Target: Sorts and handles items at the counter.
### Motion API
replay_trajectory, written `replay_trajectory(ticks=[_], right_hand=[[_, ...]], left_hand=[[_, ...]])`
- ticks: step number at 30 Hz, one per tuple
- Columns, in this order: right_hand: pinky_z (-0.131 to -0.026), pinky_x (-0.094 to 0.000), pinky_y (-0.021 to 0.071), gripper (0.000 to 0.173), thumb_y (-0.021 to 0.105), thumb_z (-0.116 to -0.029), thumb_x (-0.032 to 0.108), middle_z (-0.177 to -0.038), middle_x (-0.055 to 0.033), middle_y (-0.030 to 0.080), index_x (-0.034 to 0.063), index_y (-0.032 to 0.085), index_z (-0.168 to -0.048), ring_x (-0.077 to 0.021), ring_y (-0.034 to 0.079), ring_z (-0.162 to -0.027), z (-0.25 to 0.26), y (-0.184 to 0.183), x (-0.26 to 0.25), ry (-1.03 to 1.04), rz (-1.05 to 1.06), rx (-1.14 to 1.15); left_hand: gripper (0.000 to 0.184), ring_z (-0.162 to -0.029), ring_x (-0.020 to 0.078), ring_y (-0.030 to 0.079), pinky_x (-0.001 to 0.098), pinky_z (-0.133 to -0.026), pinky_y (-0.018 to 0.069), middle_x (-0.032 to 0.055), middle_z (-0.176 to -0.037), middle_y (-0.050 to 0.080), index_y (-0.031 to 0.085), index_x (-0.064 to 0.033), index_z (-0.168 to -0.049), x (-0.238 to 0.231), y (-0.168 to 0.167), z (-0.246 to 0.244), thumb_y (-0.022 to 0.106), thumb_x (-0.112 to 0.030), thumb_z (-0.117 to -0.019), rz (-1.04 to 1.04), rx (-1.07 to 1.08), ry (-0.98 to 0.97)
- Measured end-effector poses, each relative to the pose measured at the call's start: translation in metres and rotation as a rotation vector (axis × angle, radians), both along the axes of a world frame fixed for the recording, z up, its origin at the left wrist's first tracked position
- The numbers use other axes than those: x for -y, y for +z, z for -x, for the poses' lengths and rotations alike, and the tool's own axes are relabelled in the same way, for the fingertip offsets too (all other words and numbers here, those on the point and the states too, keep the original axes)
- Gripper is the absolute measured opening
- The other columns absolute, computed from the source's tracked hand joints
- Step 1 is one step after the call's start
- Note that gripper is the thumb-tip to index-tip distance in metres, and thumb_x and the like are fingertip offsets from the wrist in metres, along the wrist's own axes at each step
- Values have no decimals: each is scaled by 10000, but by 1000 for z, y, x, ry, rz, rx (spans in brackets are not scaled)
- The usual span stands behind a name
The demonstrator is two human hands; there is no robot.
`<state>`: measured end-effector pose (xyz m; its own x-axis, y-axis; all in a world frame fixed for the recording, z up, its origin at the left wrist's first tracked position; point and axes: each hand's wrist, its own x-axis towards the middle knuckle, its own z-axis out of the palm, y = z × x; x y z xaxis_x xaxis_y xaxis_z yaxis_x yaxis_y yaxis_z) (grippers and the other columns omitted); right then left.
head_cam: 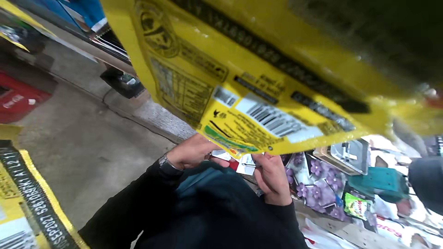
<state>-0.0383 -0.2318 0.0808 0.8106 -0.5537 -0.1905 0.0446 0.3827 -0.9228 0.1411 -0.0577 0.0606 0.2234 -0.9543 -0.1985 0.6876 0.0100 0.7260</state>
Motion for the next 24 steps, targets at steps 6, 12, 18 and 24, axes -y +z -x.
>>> replay_trajectory(ticks=[6, 12, 18, 24], right_hand=[[-884, -470, 622, 271, 530, -999, -31, -1054, -204, 702, -70, 525, -1267, -258, 734, -933, 3, 2, 4, -44, -80, 31], [-856, -454, 630, 236, 591, -971, -40, -1009, -201, 713, -77, 564, -1203, -246, 739, -893, 4, 6, 3, -8, -97, 76], [-909, -477, 611, 319, 585, -993, -31, -1143, -236, 676, -80, 514, -1300, -282, 720, -984, 0, 7, 2, 24, -19, 72], [-929, -490, 607, 339, 526, -1016, -31, -1136, -241, 675, -85, 461, -1344, -294, 719, -1008, -11, 1, -10, 17, -49, -34]], left_hand=[[286, -1011, 386, 736, 470, -800, 655, 265, -1189, 699, 568, 1, -1304, -1, -4, -5, 499, -29, -1029, -3, 13, -41], [327, -852, 294, 763, 426, -701, 672, 175, -1085, 738, 628, -26, -1264, 2, -4, -8, 701, -26, -945, -20, 235, -59], [420, -850, 309, 764, 430, -698, 675, 170, -1097, 740, 613, -45, -1303, 8, -4, -3, 748, -13, -906, -52, 275, 65], [438, -855, 319, 763, 441, -698, 675, 176, -1082, 742, 621, -30, -1281, 14, 1, 3, 781, -2, -874, -111, 211, 127]])
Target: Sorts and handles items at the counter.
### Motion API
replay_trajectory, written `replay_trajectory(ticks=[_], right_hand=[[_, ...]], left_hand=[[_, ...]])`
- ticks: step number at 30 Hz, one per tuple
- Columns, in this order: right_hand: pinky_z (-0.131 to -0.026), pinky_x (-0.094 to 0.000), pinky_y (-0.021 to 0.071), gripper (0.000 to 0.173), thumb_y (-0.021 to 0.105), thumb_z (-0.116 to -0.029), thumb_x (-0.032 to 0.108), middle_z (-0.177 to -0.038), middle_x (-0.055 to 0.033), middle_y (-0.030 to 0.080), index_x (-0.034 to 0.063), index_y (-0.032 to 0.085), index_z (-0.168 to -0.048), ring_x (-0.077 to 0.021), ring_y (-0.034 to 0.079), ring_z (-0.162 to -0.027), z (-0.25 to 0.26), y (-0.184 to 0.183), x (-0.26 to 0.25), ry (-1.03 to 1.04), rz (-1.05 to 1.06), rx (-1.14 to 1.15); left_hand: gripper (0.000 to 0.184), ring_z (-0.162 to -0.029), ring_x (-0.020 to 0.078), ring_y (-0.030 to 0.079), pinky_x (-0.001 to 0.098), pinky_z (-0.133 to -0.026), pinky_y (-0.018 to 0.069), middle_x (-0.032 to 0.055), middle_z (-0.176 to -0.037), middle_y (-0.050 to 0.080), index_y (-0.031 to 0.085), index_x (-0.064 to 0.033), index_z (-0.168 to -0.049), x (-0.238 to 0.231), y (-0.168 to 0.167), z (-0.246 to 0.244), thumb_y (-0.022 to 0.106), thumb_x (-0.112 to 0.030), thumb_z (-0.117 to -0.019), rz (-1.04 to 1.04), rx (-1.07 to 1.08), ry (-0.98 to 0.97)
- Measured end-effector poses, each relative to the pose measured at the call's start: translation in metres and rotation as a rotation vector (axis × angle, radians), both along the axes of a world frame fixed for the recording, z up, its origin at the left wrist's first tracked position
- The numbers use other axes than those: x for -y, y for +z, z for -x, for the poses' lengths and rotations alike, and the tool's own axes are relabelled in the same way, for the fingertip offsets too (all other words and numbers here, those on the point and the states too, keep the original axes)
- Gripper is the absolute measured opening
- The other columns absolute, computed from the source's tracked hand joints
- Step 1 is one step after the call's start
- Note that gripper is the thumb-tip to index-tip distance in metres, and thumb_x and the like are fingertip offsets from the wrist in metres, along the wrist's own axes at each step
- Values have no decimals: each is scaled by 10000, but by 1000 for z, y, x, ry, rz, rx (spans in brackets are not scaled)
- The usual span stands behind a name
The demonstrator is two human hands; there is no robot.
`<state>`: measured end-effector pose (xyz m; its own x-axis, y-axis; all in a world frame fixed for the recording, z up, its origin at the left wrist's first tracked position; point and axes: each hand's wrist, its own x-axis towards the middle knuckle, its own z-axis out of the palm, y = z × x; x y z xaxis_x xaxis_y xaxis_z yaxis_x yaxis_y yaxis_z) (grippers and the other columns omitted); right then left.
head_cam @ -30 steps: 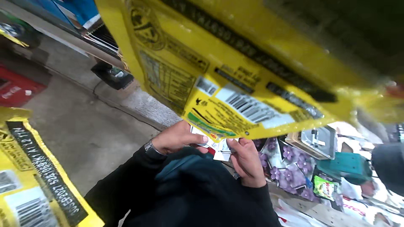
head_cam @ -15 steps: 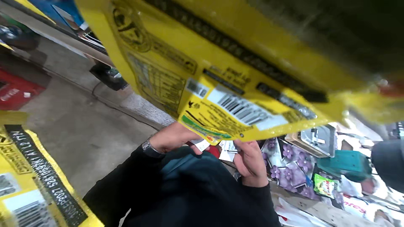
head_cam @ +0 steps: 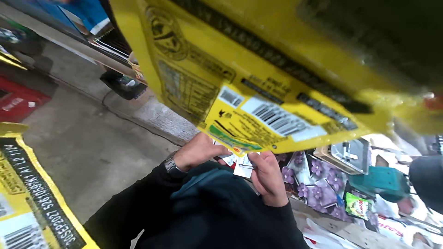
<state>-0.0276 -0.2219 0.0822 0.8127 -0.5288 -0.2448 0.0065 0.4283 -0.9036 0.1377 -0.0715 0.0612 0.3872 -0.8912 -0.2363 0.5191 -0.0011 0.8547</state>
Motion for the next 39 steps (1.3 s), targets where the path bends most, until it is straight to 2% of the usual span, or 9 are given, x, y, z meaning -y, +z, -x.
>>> replay_trajectory(ticks=[3, 6, 9, 14, 18, 22, 27, 33, 39], right_hand=[[-911, -499, 613, 317, 514, -1012, -36, -1112, -240, 684, -85, 478, -1323, -297, 725, -990, -2, -2, 4, -41, 2, -14], [-909, -505, 615, 304, 489, -1032, -16, -1107, -231, 684, -65, 457, -1330, -296, 727, -989, 0, 0, 12, -86, 25, -4], [-906, -487, 616, 291, 481, -1038, -8, -1102, -212, 683, -49, 456, -1325, -276, 726, -984, 2, 5, 16, -112, 33, 33], [-899, -477, 617, 295, 473, -1040, -10, -1100, -207, 683, -47, 460, -1333, -266, 726, -977, 4, 7, 14, -106, 23, 42], [-912, -481, 614, 312, 488, -1034, -19, -1113, -214, 679, -51, 454, -1342, -273, 725, -990, 5, 6, 12, -95, 4, 50], [-904, -499, 616, 307, 522, -1028, -7, -1107, -232, 677, -64, 459, -1323, -296, 729, -976, 5, 7, 11, -35, -31, 66], [-912, -594, 596, 403, 548, -1027, 15, -1141, -330, 656, -83, 418, -1395, -426, 716, -1003, 3, 7, 6, 111, -145, 108], [-922, -536, 600, 443, 598, -993, -3, -1164, -294, 657, -97, 460, -1403, -356, 717, -996, 0, 3, 0, 149, -95, 65], [-875, -473, 625, 286, 639, -973, -9, -1073, -235, 696, -91, 554, -1233, -278, 734, -924, -5, 4, -7, 145, -59, 21]], left_hand=[[384, -932, 323, 753, 471, -745, 670, 171, -1127, 724, 589, -47, -1321, -4, 1, -2, 709, -64, -956, 52, -67, -44], [287, -973, 357, 742, 495, -793, 655, 217, -1142, 709, 544, -38, -1339, -9, 1, -8, 514, -89, -1058, 67, -205, -88], [329, -1030, 413, 725, 514, -834, 639, 268, -1225, 684, 523, -9, -1354, -14, -4, -18, 370, -128, -1088, 113, -286, -161], [355, -1014, 384, 738, 460, -748, 659, 260, -1260, 676, 542, 4, -1316, -18, -2, -24, 342, -201, -1107, 99, -309, -232], [399, -1016, 380, 734, 465, -754, 656, 271, -1262, 663, 554, 26, -1302, -16, -7, -23, 304, -215, -1106, 163, -352, -282], [328, -1011, 379, 738, 465, -761, 656, 269, -1216, 688, 541, 14, -1306, -15, -5, -21, 345, -145, -1096, 141, -319, -264], [272, -968, 309, 754, 438, -741, 666, 196, -1165, 719, 556, -29, -1316, -15, -1, -17, 474, -23, -1056, 133, -203, -240], [280, -800, 265, 759, 405, -666, 668, 158, -1036, 742, 610, -37, -1270, -13, -2, -14, 640, -27, -991, 81, -28, -139], [325, -693, 250, 750, 372, -597, 659, 156, -955, 756, 641, -22, -1222, -11, -5, -9, 754, -63, -920, 59, 79, -53]])
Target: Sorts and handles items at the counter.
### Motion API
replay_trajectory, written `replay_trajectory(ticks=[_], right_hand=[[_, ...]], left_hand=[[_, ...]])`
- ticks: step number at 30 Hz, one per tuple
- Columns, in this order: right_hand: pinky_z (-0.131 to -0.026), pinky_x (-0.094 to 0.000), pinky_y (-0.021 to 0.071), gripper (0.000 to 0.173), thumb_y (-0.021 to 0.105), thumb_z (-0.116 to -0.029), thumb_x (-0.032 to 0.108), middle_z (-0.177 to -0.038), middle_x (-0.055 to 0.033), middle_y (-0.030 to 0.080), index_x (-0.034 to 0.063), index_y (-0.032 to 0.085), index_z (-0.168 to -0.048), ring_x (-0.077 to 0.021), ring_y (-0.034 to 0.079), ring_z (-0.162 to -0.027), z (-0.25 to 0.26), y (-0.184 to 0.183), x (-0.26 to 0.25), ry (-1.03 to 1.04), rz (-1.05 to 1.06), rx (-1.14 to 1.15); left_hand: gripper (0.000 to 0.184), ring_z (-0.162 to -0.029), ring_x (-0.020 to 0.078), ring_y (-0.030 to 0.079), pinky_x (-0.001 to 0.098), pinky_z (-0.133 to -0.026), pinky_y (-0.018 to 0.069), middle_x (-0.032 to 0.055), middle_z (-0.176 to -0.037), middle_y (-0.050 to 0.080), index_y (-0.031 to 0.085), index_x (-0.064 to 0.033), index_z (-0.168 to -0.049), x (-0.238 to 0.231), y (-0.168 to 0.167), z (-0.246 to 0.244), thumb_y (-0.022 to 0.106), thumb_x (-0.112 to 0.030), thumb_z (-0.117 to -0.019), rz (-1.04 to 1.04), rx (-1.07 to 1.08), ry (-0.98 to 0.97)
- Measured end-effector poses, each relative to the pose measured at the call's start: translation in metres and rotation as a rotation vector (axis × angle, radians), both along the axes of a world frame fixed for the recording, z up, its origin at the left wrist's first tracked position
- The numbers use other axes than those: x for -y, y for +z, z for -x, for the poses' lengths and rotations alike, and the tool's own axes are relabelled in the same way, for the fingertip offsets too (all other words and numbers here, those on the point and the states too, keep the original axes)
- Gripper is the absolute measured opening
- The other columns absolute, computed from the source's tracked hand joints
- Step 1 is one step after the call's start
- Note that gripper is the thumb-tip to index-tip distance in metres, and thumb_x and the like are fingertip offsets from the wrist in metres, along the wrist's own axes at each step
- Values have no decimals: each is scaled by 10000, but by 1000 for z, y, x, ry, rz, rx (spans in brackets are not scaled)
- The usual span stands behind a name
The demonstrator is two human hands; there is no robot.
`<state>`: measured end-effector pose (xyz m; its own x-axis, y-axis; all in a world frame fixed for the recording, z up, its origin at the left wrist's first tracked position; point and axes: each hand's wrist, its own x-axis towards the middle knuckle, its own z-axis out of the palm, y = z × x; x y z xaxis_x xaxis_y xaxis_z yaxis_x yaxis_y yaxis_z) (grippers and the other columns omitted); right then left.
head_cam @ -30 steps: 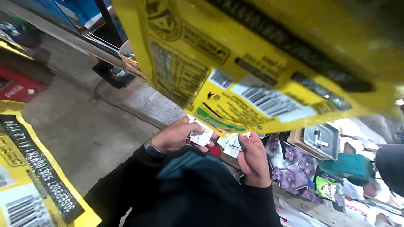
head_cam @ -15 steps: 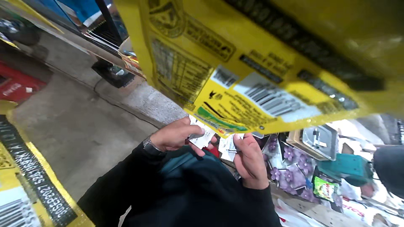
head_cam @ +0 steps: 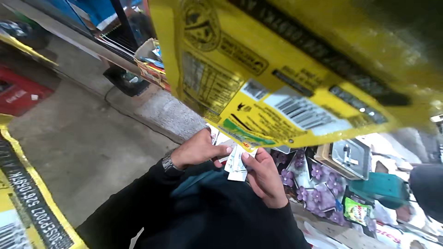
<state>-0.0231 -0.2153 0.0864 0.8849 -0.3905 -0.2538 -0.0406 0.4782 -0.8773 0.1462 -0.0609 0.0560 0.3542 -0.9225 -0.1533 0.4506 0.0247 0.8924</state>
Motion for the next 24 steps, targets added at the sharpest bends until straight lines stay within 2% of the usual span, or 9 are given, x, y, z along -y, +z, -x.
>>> replay_trajectory(ticks=[2, 4, 8, 10, 12, 18, 24], right_hand=[[-885, -482, 619, 285, 626, -978, -10, -1081, -232, 689, -85, 542, -1241, -281, 727, -934, -1, -4, 2, -15, 1, 4], [-877, -483, 621, 274, 605, -983, -21, -1066, -221, 689, -72, 527, -1240, -277, 728, -926, -1, -5, 6, -77, 16, -2], [-861, -478, 628, 259, 532, -999, -49, -1036, -201, 695, -56, 485, -1253, -269, 734, -915, 2, -2, 22, -248, 98, 2], [-864, -483, 628, 258, 517, -1008, -45, -1040, -205, 695, -53, 479, -1264, -275, 735, -920, 5, 0, 28, -286, 110, 27], [-866, -490, 628, 256, 517, -1010, -39, -1039, -208, 693, -49, 480, -1264, -278, 735, -924, 8, 2, 31, -302, 106, 42], [-872, -488, 622, 256, 531, -1013, -16, -1054, -212, 686, -45, 478, -1262, -278, 731, -933, 8, 2, 22, -245, 84, 69], [-865, -477, 628, 265, 575, -986, -35, -1039, -213, 697, -75, 512, -1241, -271, 736, -917, 9, 2, 15, -183, 56, 75]], left_hand=[[341, -672, 236, 742, 359, -569, 649, 146, -941, 758, 656, -31, -1206, 1, 0, 1, 790, -112, -903, -6, 8, -10], [314, -708, 222, 743, 346, -557, 642, 129, -980, 750, 641, -58, -1228, 0, 2, 0, 746, -159, -950, 12, -37, -41], [316, -920, 303, 762, 375, -641, 657, 198, -1148, 721, 537, -57, -1326, -6, 4, -7, 425, -263, -1116, 38, -243, -171], [394, -970, 336, 754, 400, -678, 659, 231, -1221, 698, 538, -31, -1326, -9, 4, -10, 312, -292, -1136, 46, -329, -204], [419, -1004, 362, 743, 430, -709, 659, 252, -1261, 677, 541, -7, -1315, -10, 3, -13, 270, -268, -1131, 58, -396, -216], [331, -973, 360, 751, 415, -691, 660, 260, -1255, 676, 504, -10, -1341, -10, 5, -13, 320, -112, -1086, 41, -391, -213], [218, -896, 292, 764, 401, -686, 669, 192, -1096, 728, 569, 3, -1245, -9, 7, -8, 506, -25, -1038, 0, -278, -155]])
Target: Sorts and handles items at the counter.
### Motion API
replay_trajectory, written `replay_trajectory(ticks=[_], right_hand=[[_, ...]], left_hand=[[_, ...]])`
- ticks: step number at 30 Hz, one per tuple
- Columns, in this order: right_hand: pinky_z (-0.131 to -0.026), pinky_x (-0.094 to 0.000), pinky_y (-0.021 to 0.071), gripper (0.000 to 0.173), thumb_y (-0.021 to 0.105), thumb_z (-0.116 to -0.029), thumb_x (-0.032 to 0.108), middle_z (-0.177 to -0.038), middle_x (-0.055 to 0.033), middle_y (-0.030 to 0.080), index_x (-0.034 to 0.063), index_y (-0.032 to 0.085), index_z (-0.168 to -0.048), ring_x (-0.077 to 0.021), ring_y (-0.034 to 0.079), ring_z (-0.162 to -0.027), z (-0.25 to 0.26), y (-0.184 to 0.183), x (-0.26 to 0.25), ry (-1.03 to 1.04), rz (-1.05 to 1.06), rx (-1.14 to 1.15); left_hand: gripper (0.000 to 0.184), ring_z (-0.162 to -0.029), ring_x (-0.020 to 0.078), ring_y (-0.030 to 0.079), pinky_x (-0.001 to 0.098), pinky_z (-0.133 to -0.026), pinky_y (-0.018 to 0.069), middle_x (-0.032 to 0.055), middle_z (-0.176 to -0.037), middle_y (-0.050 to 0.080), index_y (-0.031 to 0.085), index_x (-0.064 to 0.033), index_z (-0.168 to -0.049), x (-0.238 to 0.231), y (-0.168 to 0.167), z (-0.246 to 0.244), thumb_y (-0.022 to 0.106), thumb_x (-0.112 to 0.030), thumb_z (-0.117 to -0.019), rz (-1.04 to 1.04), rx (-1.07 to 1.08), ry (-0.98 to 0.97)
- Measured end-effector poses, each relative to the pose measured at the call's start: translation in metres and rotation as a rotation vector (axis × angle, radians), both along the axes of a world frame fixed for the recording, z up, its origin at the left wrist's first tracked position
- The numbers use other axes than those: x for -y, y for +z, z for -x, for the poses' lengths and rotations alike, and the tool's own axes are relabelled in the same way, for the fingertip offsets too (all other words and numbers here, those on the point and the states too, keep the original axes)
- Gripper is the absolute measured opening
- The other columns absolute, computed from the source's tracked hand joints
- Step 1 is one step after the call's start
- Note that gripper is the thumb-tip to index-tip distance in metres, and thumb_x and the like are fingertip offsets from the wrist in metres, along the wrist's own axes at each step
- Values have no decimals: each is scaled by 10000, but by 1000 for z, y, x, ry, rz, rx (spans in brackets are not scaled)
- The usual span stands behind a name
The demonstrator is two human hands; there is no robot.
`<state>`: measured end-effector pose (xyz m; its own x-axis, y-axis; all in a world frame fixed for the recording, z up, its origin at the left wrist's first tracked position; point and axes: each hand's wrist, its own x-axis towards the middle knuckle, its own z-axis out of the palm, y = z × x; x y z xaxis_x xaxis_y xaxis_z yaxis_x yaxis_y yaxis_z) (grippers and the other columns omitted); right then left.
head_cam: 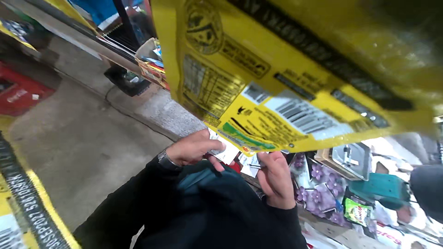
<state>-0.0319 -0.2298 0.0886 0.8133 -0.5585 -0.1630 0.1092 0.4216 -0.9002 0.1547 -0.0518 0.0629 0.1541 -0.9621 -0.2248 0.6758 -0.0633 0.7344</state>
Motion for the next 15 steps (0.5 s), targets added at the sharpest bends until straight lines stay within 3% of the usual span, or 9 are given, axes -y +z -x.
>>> replay_trajectory(ticks=[2, 6, 10, 15], right_hand=[[-871, -472, 626, 269, 596, -974, -41, -1045, -214, 701, -83, 534, -1232, -268, 736, -920, 0, 1, -3, 33, -3, -3], [-874, -472, 627, 307, 633, -968, -19, -1068, -228, 696, -90, 532, -1249, -274, 733, -932, -2, 2, -9, 114, 3, -55], [-874, -493, 627, 297, 636, -975, -11, -1079, -257, 696, -110, 553, -1243, -307, 737, -929, -6, -3, -14, 181, 1, -96], [-856, -472, 630, 264, 618, -978, -17, -1042, -230, 701, -93, 550, -1221, -279, 735, -899, -9, -11, -11, 103, 15, -107]], left_hand=[[212, -850, 262, 764, 400, -685, 669, 161, -1057, 736, 596, -13, -1227, 1, -1, 1, 551, -24, -1019, -3, 41, 23], [307, -823, 275, 756, 421, -695, 665, 169, -1046, 730, 584, -42, -1284, 5, -3, 5, 599, 11, -982, 37, 119, 81], [319, -779, 283, 756, 411, -689, 668, 184, -1038, 740, 619, -17, -1259, 9, -5, 8, 678, 11, -947, 30, 193, 143], [335, -802, 284, 762, 414, -688, 670, 172, -1035, 746, 633, -19, -1241, 11, -9, 8, 737, -31, -924, 22, 150, 156]])
